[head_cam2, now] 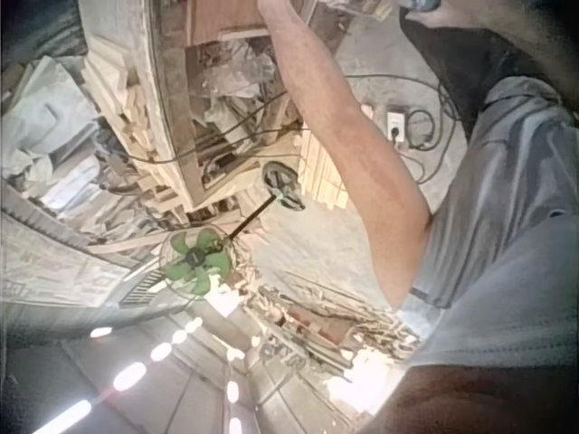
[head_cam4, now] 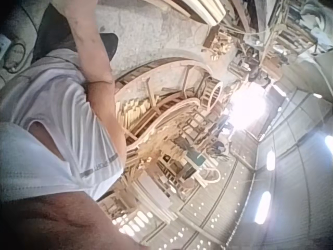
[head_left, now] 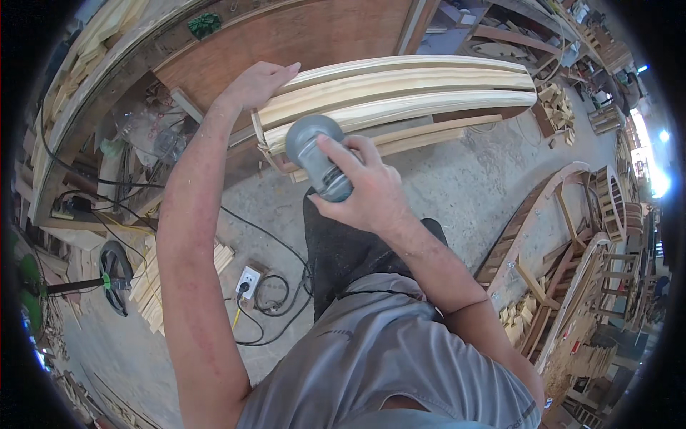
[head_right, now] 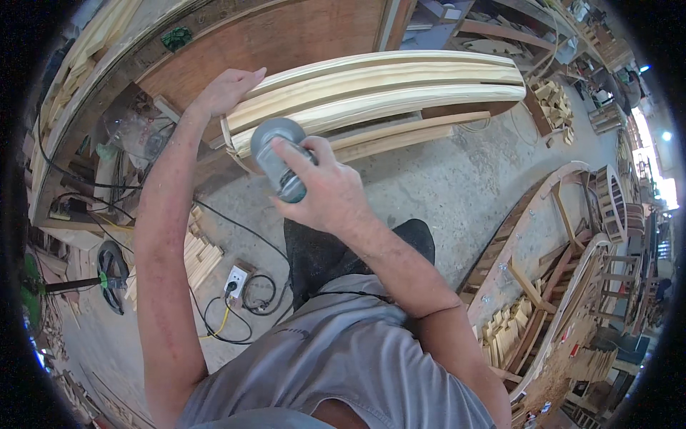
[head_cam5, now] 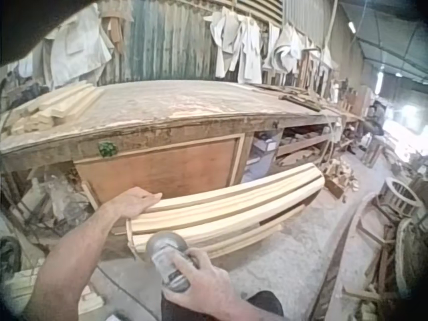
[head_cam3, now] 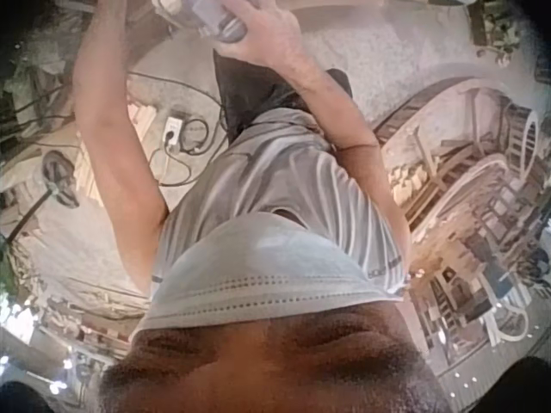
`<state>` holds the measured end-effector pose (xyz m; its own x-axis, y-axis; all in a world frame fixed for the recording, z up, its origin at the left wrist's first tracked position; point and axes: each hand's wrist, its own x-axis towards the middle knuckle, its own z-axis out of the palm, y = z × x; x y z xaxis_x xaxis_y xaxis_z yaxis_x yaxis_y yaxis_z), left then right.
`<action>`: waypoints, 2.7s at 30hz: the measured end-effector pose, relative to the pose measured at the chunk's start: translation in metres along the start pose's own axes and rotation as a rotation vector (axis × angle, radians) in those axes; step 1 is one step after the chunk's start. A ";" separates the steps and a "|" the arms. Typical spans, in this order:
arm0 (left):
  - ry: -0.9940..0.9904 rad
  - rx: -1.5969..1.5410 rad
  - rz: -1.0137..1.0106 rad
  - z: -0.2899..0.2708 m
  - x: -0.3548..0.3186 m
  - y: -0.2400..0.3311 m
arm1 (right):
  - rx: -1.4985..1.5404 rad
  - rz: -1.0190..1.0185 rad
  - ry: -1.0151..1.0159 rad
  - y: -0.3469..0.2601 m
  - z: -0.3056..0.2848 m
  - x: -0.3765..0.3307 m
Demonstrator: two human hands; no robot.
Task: The recorder uses power tools including a router, nail gun, and power sander to assemble and finish a wooden furniture component.
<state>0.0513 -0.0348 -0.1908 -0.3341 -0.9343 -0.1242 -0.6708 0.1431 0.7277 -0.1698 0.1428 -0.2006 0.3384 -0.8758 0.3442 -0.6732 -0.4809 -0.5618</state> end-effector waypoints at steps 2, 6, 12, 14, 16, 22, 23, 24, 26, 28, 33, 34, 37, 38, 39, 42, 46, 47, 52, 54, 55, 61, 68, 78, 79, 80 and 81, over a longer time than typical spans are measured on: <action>0.004 0.010 -0.019 -0.001 0.000 0.001 | -0.011 0.045 0.063 0.012 -0.007 -0.001; -0.026 -0.043 0.006 -0.001 0.004 -0.002 | 0.000 0.054 0.191 0.042 -0.021 -0.001; -0.026 -0.046 -0.037 0.001 0.010 -0.010 | 0.053 0.093 0.278 0.088 -0.049 -0.007; -0.001 -0.033 -0.041 0.001 0.010 -0.009 | 0.034 0.085 0.319 0.103 -0.055 -0.014; 0.003 -0.039 -0.037 0.001 0.009 -0.007 | 0.006 0.048 0.384 0.121 -0.060 -0.015; 0.029 -0.021 -0.013 0.002 0.002 0.001 | 0.125 0.264 0.494 0.159 -0.091 -0.022; 0.020 -0.021 0.002 0.002 0.002 0.001 | 0.168 0.349 0.530 0.159 -0.097 -0.025; 0.005 -0.041 0.043 0.003 0.000 0.000 | 0.151 0.332 0.610 0.156 -0.099 -0.027; 0.030 -0.005 0.062 0.004 -0.002 -0.001 | 0.158 0.371 0.606 0.142 -0.097 -0.032; 0.068 0.004 -0.010 0.005 -0.003 -0.002 | 0.134 0.250 0.459 0.117 -0.082 -0.036; 0.063 0.046 -0.011 0.004 -0.003 -0.002 | -0.016 0.000 0.069 0.033 -0.032 -0.026; 0.030 0.034 -0.041 0.004 -0.004 -0.001 | 0.005 -0.017 0.020 0.017 -0.023 -0.020; 0.052 0.030 -0.010 0.004 -0.007 0.000 | 0.102 -0.031 -0.067 -0.018 -0.005 -0.005; 0.083 0.046 -0.022 0.005 -0.008 0.001 | 0.081 -0.036 -0.106 -0.025 -0.001 0.001; 0.068 0.055 -0.048 0.005 -0.009 0.001 | 0.038 -0.012 -0.153 -0.030 0.002 0.005; 0.047 0.059 -0.058 0.006 -0.008 0.001 | -0.052 -0.060 -0.142 -0.035 0.004 0.010; 0.059 0.045 0.005 0.007 -0.008 0.001 | -0.063 0.007 -0.167 -0.029 -0.001 0.006; 0.081 0.044 0.005 0.007 -0.008 0.001 | -0.040 -0.014 -0.154 -0.026 -0.002 0.005; 0.055 0.025 0.037 0.009 -0.012 0.002 | -0.083 0.031 -0.020 -0.008 -0.017 0.006; 0.069 0.042 0.021 0.009 -0.012 0.002 | -0.039 0.005 0.009 0.001 -0.026 0.002; 0.046 0.023 0.046 0.009 -0.012 0.001 | -0.034 0.025 0.019 0.006 -0.029 0.000; 0.048 0.034 0.071 0.012 -0.013 0.000 | 0.039 0.156 0.138 0.052 -0.048 -0.016; 0.058 0.006 0.030 0.011 -0.013 -0.001 | 0.181 0.389 0.503 0.102 -0.085 -0.030; 0.044 0.101 0.009 0.006 -0.011 -0.002 | 0.059 0.004 -0.044 -0.005 -0.020 -0.007; 0.058 0.082 0.041 0.006 -0.011 -0.003 | 0.034 -0.016 -0.075 -0.014 -0.014 0.000; 0.047 0.055 0.091 0.006 -0.011 -0.004 | 0.059 -0.045 -0.075 -0.021 -0.009 0.004; 0.076 0.064 0.072 0.006 -0.010 -0.005 | 0.024 -0.051 -0.106 -0.027 -0.005 0.008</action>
<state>0.0539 -0.0240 -0.1968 -0.3331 -0.9427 -0.0199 -0.6888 0.2289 0.6878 -0.1519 0.1492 -0.1788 0.4404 -0.8490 0.2919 -0.6378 -0.5247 -0.5638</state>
